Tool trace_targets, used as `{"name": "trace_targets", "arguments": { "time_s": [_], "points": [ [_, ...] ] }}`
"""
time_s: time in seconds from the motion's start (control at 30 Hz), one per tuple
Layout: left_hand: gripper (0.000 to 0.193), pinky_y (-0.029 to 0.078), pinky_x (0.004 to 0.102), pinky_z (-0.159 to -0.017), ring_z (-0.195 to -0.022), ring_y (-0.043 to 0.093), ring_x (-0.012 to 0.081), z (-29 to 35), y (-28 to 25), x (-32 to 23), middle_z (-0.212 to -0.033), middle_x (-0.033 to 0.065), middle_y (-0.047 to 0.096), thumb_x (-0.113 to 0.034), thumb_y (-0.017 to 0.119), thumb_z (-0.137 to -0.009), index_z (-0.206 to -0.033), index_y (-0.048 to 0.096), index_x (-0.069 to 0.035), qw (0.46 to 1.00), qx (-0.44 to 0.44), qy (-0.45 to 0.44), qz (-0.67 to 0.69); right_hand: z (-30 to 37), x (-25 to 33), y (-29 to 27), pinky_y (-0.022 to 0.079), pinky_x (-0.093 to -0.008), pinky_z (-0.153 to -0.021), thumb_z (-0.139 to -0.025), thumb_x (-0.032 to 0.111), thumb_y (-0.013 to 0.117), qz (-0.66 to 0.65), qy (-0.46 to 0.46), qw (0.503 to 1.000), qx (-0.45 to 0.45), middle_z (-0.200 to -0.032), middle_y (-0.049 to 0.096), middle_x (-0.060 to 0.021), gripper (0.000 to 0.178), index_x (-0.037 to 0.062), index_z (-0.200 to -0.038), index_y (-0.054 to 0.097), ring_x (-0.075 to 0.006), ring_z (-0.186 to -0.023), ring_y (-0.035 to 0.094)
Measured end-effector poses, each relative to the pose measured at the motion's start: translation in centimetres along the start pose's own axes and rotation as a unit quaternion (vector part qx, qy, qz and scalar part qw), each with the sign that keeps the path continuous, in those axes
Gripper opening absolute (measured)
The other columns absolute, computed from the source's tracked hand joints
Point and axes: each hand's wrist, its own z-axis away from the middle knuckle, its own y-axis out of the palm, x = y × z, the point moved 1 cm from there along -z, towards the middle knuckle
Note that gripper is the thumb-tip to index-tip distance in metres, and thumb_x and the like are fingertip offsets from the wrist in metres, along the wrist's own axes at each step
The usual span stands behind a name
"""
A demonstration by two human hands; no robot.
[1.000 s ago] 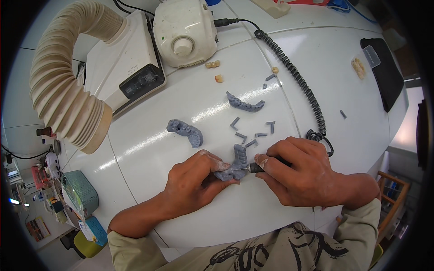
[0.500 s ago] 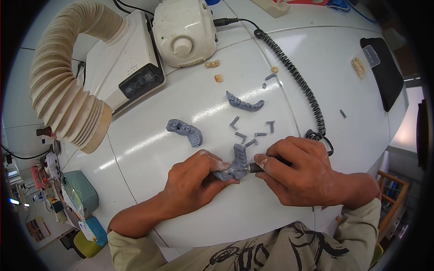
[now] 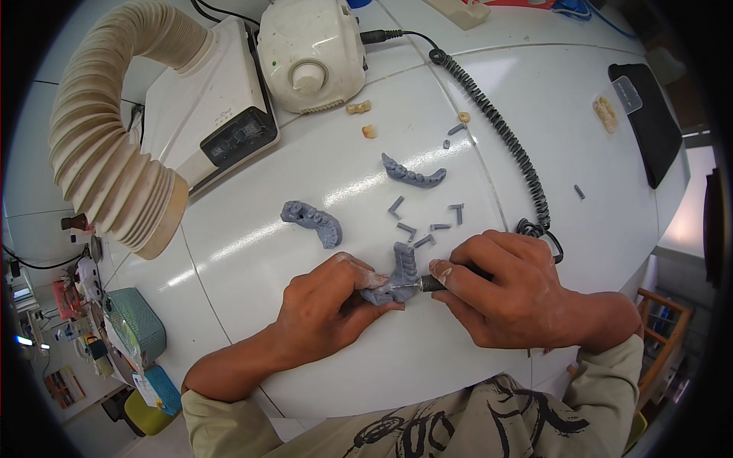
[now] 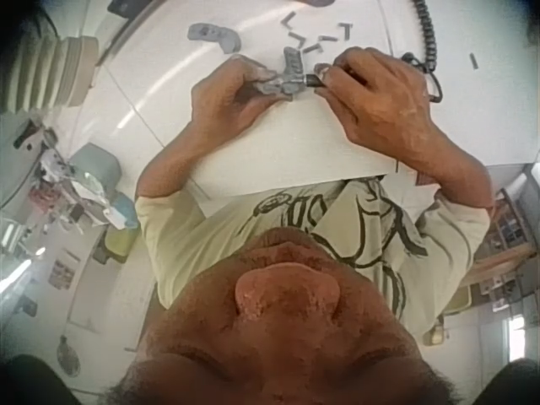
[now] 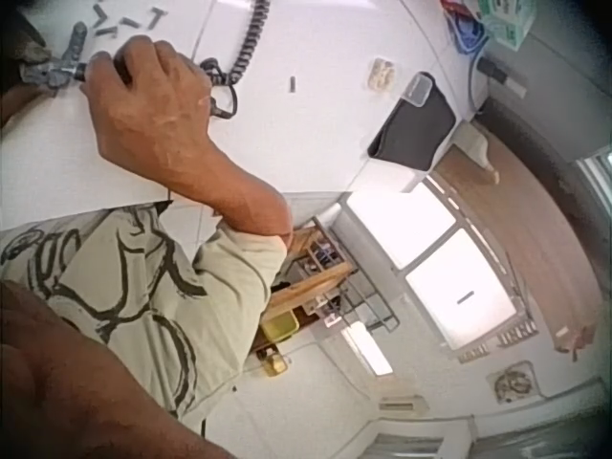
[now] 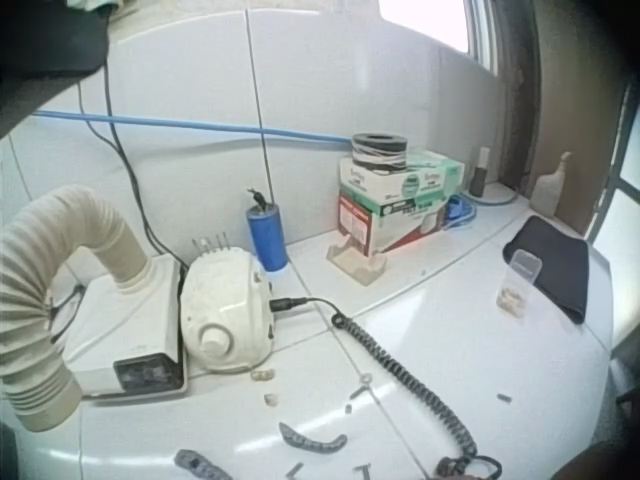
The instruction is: Using a rotary handpiece to trim and finish 3D printed or stone dental models on a laboratory bench.
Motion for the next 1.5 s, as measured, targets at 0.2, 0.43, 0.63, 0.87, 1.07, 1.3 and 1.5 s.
{"name": "trace_targets", "arguments": {
  "time_s": [0.2, 0.43, 0.63, 0.87, 1.07, 1.3, 1.5],
  "points": [
    [0.041, 0.061, 0.0341, -0.061, -0.075, 0.075, 0.0243, 0.08, 0.12, 0.29, -0.094, 0.0127, 0.074, -0.011, 0.102, -0.081, -0.106, 0.071, 0.0, 1.0, -0.007, 0.012, 0.003, -0.01, -0.01, -0.07, 0.052, -0.0364, -0.058, -0.081, 0.014, 0.089, 0.002, 0.0, 1.0, 0.002, -0.091, 0.061, -0.0057, 0.027, 0.0038, -0.104, 0.078, -0.0217, -0.076, 0.066],
    [0.04, 0.063, 0.0339, -0.063, -0.078, 0.077, 0.0257, 0.03, 0.14, 0.26, -0.096, 0.0139, 0.075, -0.01, 0.102, -0.081, -0.105, 0.071, 0.0, 1.0, -0.01, 0.018, 0.003, 0.01, 0.05, -0.01, 0.052, -0.0366, -0.059, -0.081, 0.015, 0.09, 0.0, 0.001, 1.0, 0.002, -0.091, 0.062, -0.0059, 0.029, 0.0036, -0.106, 0.079, -0.0217, -0.076, 0.066],
    [0.04, 0.062, 0.034, -0.062, -0.078, 0.077, 0.026, 0.07, 0.1, 0.19, -0.096, 0.0138, 0.075, -0.01, 0.102, -0.08, -0.105, 0.072, 0.0, 1.0, -0.008, 0.016, -0.002, -0.04, 0.02, -0.15, 0.051, -0.036, -0.058, -0.082, 0.014, 0.09, -0.002, 0.003, 1.0, 0.004, -0.091, 0.062, -0.0063, 0.029, 0.0035, -0.106, 0.079, -0.0219, -0.076, 0.067],
    [0.041, 0.059, 0.0349, -0.06, -0.075, 0.074, 0.0251, -0.07, 0.02, 0.01, -0.093, 0.013, 0.074, -0.01, 0.102, -0.08, -0.106, 0.072, 0.0, 1.0, -0.008, 0.012, -0.004, -0.04, 0.03, -0.17, 0.051, -0.0361, -0.058, -0.082, 0.013, 0.09, -0.002, 0.002, 1.0, 0.003, -0.091, 0.062, -0.0062, 0.028, 0.0037, -0.106, 0.078, -0.0218, -0.076, 0.067],
    [0.041, 0.06, 0.0344, -0.06, -0.075, 0.075, 0.0249, 0.03, 0.04, 0.09, -0.094, 0.0131, 0.074, -0.01, 0.102, -0.08, -0.106, 0.072, 0.0, 1.0, -0.007, 0.011, 0.0, -0.02, 0.04, -0.11, 0.051, -0.0361, -0.058, -0.083, 0.013, 0.09, -0.002, 0.003, 1.0, 0.0, -0.091, 0.062, -0.0059, 0.027, 0.0041, -0.106, 0.079, -0.0216, -0.076, 0.067],
    [0.041, 0.06, 0.0343, -0.06, -0.074, 0.074, 0.0247, 0.03, 0.05, 0.05, -0.093, 0.0127, 0.074, -0.01, 0.102, -0.081, -0.107, 0.073, 0.001, 1.0, -0.007, 0.007, 0.002, 0.0, 0.16, -0.03, 0.051, -0.0363, -0.058, -0.083, 0.013, 0.089, 0.004, 0.01, 1.0, -0.003, -0.09, 0.062, -0.0061, 0.026, 0.0042, -0.105, 0.079, -0.0213, -0.075, 0.067],
    [0.041, 0.059, 0.0346, -0.06, -0.075, 0.074, 0.0251, 0.09, 0.09, 0.21, -0.093, 0.0125, 0.073, -0.011, 0.102, -0.081, -0.108, 0.073, 0.0, 1.0, -0.01, 0.011, 0.007, 0.0, 0.09, -0.01, 0.052, -0.0361, -0.058, -0.083, 0.013, 0.089, 0.001, 0.008, 1.0, -0.001, -0.09, 0.061, -0.0058, 0.025, 0.0042, -0.104, 0.078, -0.0214, -0.075, 0.066]
  ]
}}
